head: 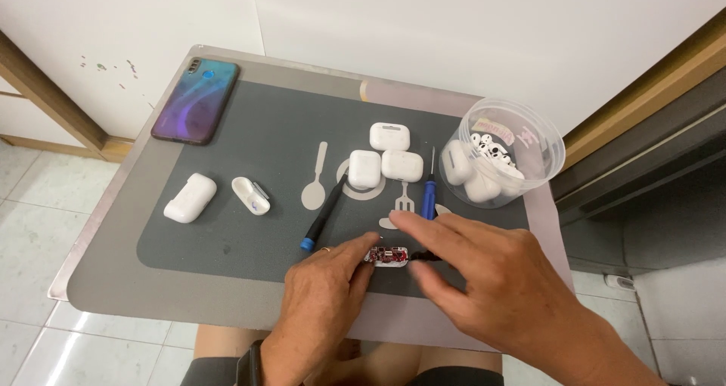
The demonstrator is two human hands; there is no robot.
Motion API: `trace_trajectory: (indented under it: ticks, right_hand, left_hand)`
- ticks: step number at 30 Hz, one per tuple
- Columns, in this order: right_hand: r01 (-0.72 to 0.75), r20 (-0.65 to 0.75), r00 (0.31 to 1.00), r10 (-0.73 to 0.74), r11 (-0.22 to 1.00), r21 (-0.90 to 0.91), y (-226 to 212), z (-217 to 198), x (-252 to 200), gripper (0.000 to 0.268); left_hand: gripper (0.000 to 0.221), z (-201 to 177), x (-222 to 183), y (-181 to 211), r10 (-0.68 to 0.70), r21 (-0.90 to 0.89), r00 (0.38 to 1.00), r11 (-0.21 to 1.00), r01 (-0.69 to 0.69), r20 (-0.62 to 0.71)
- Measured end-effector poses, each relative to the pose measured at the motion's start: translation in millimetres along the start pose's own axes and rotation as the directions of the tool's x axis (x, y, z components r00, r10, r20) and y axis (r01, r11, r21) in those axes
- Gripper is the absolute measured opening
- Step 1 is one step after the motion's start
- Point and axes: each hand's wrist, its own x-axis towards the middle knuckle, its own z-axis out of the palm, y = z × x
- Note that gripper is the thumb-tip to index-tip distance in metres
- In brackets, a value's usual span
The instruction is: Disassembling an earbud charging case using prying tools and a screwdriver to extract the internal circuit board and battery.
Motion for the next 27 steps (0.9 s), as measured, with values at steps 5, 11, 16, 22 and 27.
trace_trajectory:
  ticks: [5,11,16,22,27]
  right_hand:
    - [0.031,-0.053,0.998,-0.039,0.989,-0.145,3.0,5.1,-1.6,0.04]
    - [0.007,-0.011,1.0,-0.008,0.996,-0.085,2.4,5.1,-0.7,0.045]
    - [-0.093,0.152,0.985,0.076,0.99,0.107,-2.0,-1.3,1.7,0.06]
    - [-0.015,0.047,0.999,0.015,1.0,0.008,-0.1,1.6,1.6,0.04]
    - [-0.07,0.041,0.997,0.066,0.991,0.117,-1.6,5.5,2.0,0.033]
  left_hand:
    - [0.031,-7.7,3.5,5.8,0.059,-0.034,0.998,0.998,-0.059,-0.021]
    - [0.028,-6.1,0.8,4.8,0.054,-0.029,0.998,0.998,-0.055,-0.037]
    - [0.027,-7.2,1.2,4.1,0.068,-0.03,0.997,0.997,-0.069,-0.035]
    - [0.023,-6.8,1.3,4.4,0.054,-0.022,0.997,0.998,-0.055,-0.049]
    - [0.023,-4.6,0.6,3.3,0.045,-0.024,0.998,0.999,-0.047,-0.053]
